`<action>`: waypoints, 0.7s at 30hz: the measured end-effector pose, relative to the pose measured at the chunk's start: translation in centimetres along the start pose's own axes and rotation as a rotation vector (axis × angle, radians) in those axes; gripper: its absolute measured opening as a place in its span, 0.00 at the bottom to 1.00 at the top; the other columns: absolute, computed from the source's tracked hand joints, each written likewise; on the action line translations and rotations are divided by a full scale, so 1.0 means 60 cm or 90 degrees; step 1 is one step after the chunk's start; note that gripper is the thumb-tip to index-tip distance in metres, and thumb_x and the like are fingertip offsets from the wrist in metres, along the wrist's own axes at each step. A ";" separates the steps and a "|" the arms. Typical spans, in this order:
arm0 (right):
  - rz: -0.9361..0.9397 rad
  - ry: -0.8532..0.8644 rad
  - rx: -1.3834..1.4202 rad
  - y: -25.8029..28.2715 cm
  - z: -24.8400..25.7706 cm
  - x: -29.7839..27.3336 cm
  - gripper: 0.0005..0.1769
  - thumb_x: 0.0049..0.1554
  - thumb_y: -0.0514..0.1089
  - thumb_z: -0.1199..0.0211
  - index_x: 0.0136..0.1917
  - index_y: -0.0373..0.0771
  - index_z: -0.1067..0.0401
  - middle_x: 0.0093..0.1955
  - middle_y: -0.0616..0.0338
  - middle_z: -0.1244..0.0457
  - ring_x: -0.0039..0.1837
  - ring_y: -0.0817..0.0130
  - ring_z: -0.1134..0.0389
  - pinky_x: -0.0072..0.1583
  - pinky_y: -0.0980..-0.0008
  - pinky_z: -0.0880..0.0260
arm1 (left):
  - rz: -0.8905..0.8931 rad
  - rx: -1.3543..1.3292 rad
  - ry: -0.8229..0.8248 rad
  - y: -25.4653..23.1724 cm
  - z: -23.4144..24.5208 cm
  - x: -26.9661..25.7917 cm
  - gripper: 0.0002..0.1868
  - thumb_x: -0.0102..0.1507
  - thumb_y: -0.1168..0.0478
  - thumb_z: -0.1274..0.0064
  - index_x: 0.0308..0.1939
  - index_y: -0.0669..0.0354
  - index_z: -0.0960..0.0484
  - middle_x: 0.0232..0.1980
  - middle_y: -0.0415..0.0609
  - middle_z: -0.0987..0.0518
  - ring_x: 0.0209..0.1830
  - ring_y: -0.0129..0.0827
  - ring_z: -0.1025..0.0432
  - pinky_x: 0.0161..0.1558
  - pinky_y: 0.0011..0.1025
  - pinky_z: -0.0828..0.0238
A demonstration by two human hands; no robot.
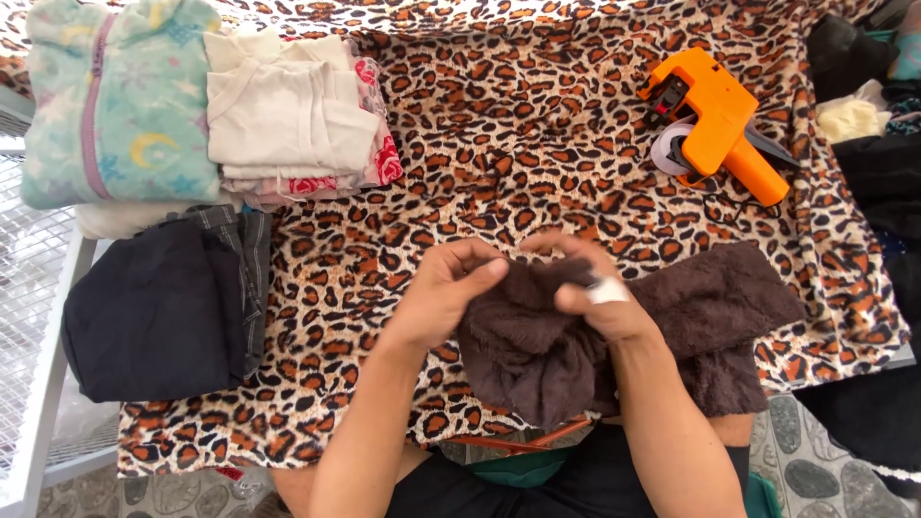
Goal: A person folds various items of clothing and uses a tagging gun to attach labels to them on a surface covered with leopard-print fabric.
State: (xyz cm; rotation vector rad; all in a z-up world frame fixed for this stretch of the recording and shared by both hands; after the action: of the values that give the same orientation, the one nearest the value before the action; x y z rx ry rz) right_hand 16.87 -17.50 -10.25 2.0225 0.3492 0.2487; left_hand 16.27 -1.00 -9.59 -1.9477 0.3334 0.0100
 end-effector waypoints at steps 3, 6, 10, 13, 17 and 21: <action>0.025 0.065 -0.175 -0.043 0.037 0.006 0.12 0.43 0.31 0.22 0.41 0.30 0.22 0.33 0.51 0.31 0.39 0.68 0.30 0.42 0.72 0.34 | 0.008 0.020 0.000 0.018 0.005 0.003 0.07 0.64 0.64 0.36 0.40 0.66 0.13 0.28 0.51 0.17 0.26 0.22 0.27 0.28 0.17 0.31; 0.096 -0.042 -0.144 0.025 0.004 0.020 0.06 0.55 0.34 0.31 0.45 0.30 0.25 0.45 0.48 0.30 0.48 0.64 0.30 0.53 0.67 0.30 | 0.052 0.009 0.059 -0.007 -0.015 -0.016 0.27 0.56 0.64 0.30 0.57 0.66 0.22 0.34 0.48 0.17 0.33 0.26 0.22 0.38 0.25 0.20; 0.072 -0.146 -0.108 -0.018 0.030 0.004 0.09 0.61 0.41 0.36 0.47 0.31 0.27 0.39 0.52 0.33 0.42 0.67 0.33 0.48 0.71 0.31 | 0.130 0.115 0.173 -0.026 -0.028 -0.030 0.37 0.46 0.63 0.25 0.56 0.65 0.23 0.39 0.46 0.17 0.36 0.25 0.25 0.40 0.25 0.22; 0.093 -0.246 -0.065 -0.018 0.042 -0.008 0.13 0.64 0.44 0.37 0.55 0.31 0.28 0.44 0.51 0.31 0.44 0.68 0.31 0.52 0.68 0.27 | 0.130 0.224 0.218 -0.026 -0.028 -0.043 0.15 0.57 0.65 0.32 0.44 0.70 0.17 0.34 0.61 0.16 0.32 0.38 0.23 0.34 0.32 0.24; 0.121 -0.059 -0.081 -0.004 0.025 0.000 0.25 0.54 0.50 0.30 0.57 0.32 0.31 0.46 0.50 0.30 0.48 0.67 0.28 0.52 0.68 0.26 | 0.042 0.162 0.077 -0.046 -0.028 -0.031 0.06 0.60 0.67 0.37 0.40 0.66 0.16 0.32 0.44 0.21 0.33 0.26 0.29 0.35 0.23 0.30; 0.087 -0.016 -0.248 -0.012 0.026 0.003 0.20 0.41 0.33 0.20 0.44 0.31 0.27 0.41 0.50 0.29 0.45 0.67 0.30 0.49 0.70 0.32 | -0.004 0.084 0.030 -0.026 -0.039 -0.013 0.07 0.62 0.65 0.36 0.40 0.64 0.15 0.30 0.45 0.20 0.32 0.22 0.28 0.31 0.17 0.31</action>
State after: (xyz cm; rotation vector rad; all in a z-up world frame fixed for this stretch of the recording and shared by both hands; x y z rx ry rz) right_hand 17.46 -18.45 -11.59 1.6647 0.1322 0.3472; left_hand 15.55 -2.39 -7.14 -1.8210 0.3505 -0.0612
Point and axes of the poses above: each hand's wrist, its own x-axis towards the middle knuckle, its own z-axis out of the back of the hand, y = z × x, the point moved 7 cm from there along x, towards the middle knuckle
